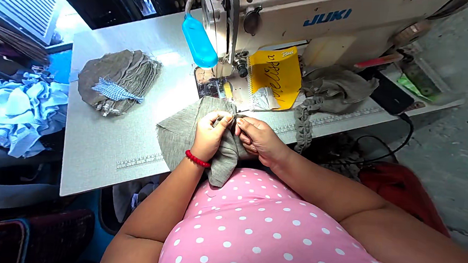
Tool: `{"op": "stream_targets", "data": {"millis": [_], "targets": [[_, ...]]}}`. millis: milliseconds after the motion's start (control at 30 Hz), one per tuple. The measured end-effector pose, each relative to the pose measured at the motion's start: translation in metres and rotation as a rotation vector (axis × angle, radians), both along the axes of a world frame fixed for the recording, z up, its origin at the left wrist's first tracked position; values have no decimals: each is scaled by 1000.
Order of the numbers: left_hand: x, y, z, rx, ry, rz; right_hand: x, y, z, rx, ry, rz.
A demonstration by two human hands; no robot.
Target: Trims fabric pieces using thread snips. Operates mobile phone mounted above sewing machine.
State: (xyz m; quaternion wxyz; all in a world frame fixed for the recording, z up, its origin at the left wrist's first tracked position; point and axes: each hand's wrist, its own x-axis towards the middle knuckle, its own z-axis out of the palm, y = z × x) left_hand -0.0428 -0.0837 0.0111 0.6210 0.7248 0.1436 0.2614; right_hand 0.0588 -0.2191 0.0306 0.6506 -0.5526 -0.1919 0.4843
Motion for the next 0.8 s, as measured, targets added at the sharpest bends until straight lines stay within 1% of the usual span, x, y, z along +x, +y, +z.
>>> {"op": "stream_targets", "data": {"millis": [367,533,800], "targets": [[0,-1,-3,-46,-24,-23,0,-1,-2,10,-15,-1],[2,-2,0,-41,27,12,5,-3,-12,114,2,91],[2,-4,0,-36,21,43,2,-3,-13,101,-35,48]]}}
